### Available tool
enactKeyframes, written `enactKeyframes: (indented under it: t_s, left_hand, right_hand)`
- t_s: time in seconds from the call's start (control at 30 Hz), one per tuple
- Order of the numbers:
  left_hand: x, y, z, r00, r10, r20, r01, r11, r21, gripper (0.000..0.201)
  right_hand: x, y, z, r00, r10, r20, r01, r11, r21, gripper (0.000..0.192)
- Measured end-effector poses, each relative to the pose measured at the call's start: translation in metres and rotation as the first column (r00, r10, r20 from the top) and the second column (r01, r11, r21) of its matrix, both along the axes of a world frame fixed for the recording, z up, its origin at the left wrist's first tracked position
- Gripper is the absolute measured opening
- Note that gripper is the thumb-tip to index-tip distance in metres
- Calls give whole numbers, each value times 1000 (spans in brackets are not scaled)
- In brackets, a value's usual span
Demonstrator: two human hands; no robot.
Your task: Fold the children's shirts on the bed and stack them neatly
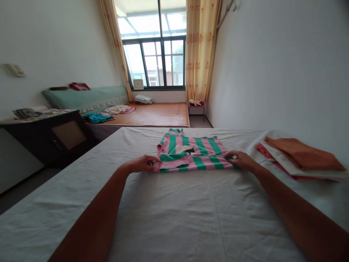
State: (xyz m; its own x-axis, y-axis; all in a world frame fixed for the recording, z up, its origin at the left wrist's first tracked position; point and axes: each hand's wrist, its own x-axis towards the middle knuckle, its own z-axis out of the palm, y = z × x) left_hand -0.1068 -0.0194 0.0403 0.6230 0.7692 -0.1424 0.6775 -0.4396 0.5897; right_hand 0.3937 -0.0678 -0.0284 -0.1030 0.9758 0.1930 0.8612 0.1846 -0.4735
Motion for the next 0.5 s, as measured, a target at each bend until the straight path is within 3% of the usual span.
enactKeyframes:
  t_s: [0.17,0.27,0.33,0.5]
  left_hand:
    - [10,3,-7,996,86,13,-87,970,228,47]
    - [21,3,-17,982,190,-9,-177,926,334,43]
    - [29,2,-24,964,264,-37,-228,888,399,41]
    - [42,-1,-33,932,345,-110,-262,851,455,40]
  right_hand:
    - [-12,-4,4,958,-120,260,71,980,188,33]
    - [-33,-11,12,937,-188,293,84,939,332,32]
    - [-56,-15,17,969,-122,216,45,943,331,29]
    - [-121,-19,25,985,170,-28,-165,977,134,30]
